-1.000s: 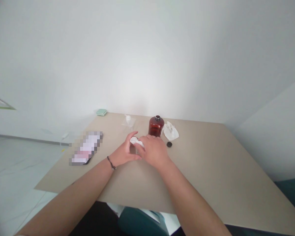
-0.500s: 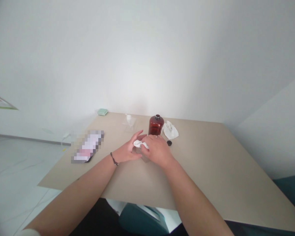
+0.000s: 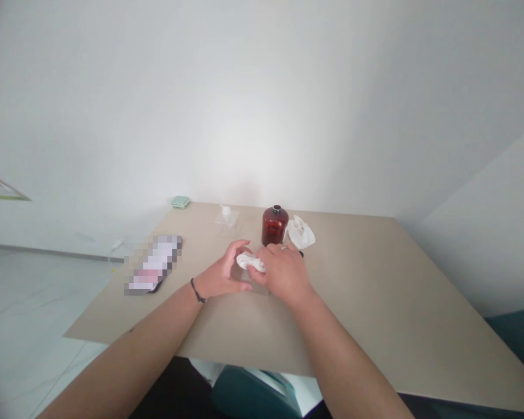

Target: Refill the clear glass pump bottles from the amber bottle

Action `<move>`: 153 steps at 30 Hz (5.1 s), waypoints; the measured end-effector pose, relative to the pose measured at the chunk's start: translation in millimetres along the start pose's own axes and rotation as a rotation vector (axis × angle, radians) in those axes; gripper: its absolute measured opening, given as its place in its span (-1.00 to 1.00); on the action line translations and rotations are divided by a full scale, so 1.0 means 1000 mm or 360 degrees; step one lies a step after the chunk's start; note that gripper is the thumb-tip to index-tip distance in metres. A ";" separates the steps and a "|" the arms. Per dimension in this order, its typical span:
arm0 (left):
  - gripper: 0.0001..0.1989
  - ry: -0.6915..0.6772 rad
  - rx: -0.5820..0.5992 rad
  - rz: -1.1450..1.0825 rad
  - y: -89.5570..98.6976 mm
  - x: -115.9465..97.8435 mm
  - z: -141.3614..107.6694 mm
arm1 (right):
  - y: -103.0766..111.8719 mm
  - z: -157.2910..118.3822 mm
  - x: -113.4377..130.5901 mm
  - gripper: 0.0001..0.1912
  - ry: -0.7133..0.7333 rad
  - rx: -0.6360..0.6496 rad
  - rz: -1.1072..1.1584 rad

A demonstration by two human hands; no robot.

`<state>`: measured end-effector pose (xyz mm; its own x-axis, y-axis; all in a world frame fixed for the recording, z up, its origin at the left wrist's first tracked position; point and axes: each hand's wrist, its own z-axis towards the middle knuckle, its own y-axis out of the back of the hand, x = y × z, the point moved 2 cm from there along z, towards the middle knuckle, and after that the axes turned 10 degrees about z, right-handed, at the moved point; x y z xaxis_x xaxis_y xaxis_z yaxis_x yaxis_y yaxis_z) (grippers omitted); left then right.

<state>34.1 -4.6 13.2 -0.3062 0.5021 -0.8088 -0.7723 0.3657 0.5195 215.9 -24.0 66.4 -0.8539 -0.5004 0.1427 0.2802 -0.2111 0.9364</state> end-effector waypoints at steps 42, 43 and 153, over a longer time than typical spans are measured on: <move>-0.06 0.0057 -0.0115 0.0031 -0.008 0.008 0.001 | -0.007 -0.020 -0.106 -0.56 -0.1208 0.0471 0.0249; -0.06 0.0063 -0.0115 0.0029 -0.008 0.008 0.001 | -0.007 -0.018 -0.104 -0.60 -0.1180 0.0456 0.0241; -0.01 0.0071 -0.0068 -0.0061 -0.009 0.000 0.002 | 0.033 0.019 0.001 -0.65 -0.0349 0.0495 0.0038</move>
<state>41.9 -6.6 9.3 -0.2996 0.4528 -0.8398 -0.8066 0.3498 0.4764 216.3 -15.3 103.2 -0.9318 -0.3034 0.1994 0.1835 0.0801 0.9797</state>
